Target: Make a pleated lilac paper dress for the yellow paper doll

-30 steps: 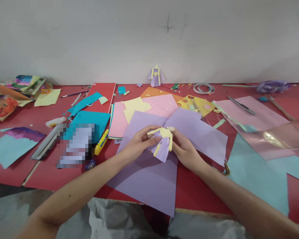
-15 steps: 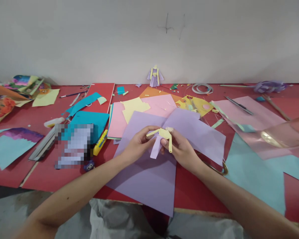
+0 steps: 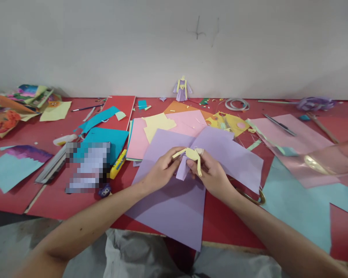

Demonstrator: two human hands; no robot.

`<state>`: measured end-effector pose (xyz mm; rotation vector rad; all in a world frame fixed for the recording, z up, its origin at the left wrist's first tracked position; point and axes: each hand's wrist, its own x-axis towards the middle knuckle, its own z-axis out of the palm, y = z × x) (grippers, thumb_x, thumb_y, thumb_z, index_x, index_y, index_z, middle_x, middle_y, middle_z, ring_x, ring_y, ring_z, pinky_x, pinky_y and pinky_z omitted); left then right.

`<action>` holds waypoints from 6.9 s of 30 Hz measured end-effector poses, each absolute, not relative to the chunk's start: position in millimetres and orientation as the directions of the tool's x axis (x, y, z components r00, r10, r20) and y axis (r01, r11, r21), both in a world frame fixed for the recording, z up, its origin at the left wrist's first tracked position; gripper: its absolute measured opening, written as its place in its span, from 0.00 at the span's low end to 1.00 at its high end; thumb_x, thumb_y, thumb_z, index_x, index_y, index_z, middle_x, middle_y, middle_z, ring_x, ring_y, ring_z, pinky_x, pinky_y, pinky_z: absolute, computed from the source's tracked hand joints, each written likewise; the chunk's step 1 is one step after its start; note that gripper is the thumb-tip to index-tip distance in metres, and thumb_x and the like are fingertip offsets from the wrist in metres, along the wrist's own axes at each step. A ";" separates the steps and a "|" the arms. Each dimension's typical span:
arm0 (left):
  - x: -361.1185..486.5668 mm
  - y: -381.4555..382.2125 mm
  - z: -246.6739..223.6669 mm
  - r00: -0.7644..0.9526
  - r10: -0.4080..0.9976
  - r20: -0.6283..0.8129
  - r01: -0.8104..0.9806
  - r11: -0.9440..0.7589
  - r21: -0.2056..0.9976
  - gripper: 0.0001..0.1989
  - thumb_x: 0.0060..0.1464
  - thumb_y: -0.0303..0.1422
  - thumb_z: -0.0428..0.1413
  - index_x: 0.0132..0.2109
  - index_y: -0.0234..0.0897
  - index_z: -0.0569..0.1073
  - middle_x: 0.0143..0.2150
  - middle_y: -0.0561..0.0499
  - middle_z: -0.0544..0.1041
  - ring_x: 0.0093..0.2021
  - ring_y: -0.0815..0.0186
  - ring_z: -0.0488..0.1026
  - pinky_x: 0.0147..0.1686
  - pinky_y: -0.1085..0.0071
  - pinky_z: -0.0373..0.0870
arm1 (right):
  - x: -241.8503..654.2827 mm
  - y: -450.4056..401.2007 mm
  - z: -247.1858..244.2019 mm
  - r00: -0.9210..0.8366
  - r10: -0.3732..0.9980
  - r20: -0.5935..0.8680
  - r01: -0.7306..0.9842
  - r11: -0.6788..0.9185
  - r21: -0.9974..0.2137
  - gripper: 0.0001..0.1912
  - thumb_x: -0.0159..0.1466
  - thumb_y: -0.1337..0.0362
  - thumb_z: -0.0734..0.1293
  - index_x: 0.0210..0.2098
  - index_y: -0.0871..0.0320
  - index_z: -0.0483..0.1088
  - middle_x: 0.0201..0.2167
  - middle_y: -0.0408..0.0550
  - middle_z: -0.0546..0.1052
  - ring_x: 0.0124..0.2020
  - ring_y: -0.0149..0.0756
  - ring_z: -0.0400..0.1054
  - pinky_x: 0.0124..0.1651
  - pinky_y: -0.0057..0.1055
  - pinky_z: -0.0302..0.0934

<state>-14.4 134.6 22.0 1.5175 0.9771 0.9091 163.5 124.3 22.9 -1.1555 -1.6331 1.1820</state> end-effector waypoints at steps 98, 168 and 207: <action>-14.2 134.1 28.1 0.527 0.836 -0.155 0.026 0.166 0.986 0.15 0.60 0.41 0.57 0.48 0.37 0.68 0.38 0.53 0.69 0.37 0.69 0.71 0.29 0.78 0.73 | 166.1 120.3 25.1 -0.203 0.973 0.110 0.389 0.183 -0.903 0.09 0.68 0.55 0.63 0.39 0.53 0.63 0.22 0.38 0.71 0.22 0.31 0.68 0.26 0.28 0.61; -16.6 134.2 24.1 0.539 0.832 -0.134 0.159 0.056 0.986 0.11 0.62 0.40 0.55 0.47 0.39 0.66 0.30 0.56 0.68 0.30 0.68 0.69 0.32 0.71 0.68 | 168.2 123.7 28.4 -0.238 0.966 0.104 0.558 0.224 -0.799 0.11 0.68 0.53 0.62 0.40 0.54 0.67 0.22 0.40 0.70 0.22 0.31 0.64 0.26 0.29 0.58; -16.6 134.3 24.9 0.543 0.832 -0.117 0.193 0.012 0.981 0.09 0.63 0.38 0.54 0.45 0.39 0.64 0.32 0.56 0.66 0.30 0.69 0.70 0.31 0.71 0.70 | 169.9 124.1 26.7 -0.254 0.963 0.093 0.533 0.220 -0.817 0.12 0.67 0.52 0.64 0.36 0.55 0.65 0.25 0.42 0.73 0.23 0.32 0.68 0.27 0.30 0.60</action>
